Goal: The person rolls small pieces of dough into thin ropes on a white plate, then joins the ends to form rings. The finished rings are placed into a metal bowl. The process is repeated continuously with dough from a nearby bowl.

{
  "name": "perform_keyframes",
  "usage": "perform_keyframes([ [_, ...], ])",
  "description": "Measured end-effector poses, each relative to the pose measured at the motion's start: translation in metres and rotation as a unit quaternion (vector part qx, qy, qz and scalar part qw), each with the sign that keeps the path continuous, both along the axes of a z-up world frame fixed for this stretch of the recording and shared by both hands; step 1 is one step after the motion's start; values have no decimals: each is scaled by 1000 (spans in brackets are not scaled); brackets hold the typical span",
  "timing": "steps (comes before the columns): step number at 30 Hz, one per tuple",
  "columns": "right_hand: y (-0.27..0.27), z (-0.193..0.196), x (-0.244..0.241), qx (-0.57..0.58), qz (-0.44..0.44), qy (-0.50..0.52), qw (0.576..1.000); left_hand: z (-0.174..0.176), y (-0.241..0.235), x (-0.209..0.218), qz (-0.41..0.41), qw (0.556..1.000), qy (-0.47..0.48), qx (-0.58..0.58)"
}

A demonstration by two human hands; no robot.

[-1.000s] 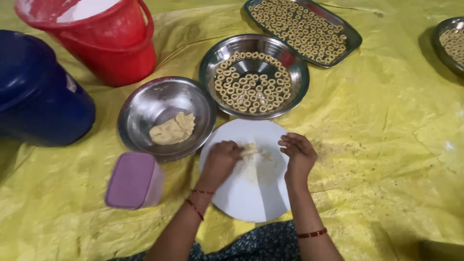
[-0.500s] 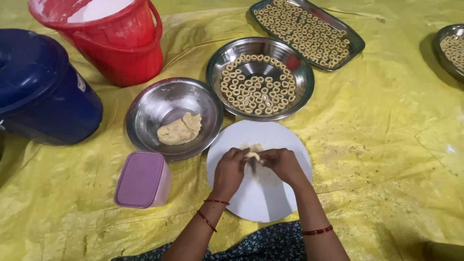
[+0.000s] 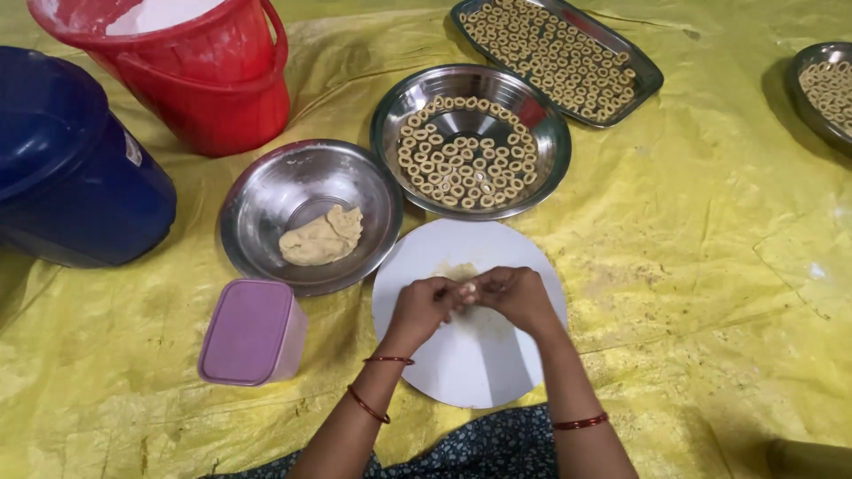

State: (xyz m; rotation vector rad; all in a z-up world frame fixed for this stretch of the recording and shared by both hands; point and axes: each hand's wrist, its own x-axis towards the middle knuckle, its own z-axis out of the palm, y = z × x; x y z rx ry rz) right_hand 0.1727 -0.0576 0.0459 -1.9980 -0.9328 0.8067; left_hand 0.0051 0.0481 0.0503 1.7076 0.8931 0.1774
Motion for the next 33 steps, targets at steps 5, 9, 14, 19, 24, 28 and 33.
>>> perform_keyframes([
  [5, -15, -2, 23, 78, -8, 6, 997, -10, -4, 1, -82, 901, 65, 420],
  [9, -13, -4, 32, 119, -167, 102, 973, -28, -26, 17, -81, 840, 0, 536],
  [14, -9, -4, 26, 147, -171, 112, 968, -41, -5, 58, -23, 815, 73, 575],
  [19, -5, 2, 22, 136, -174, 94, 971, -42, -4, 53, -50, 802, 120, 582],
  [24, -6, 7, 17, 132, -178, 90, 971, -46, -74, -1, -79, 868, 14, 489],
  [28, -7, 7, 15, 145, -176, 105, 968, -51, -45, 24, -97, 848, 67, 517],
  [33, -7, 4, 19, 137, -180, 97, 969, -50, 32, 69, -85, 825, 51, 557],
])
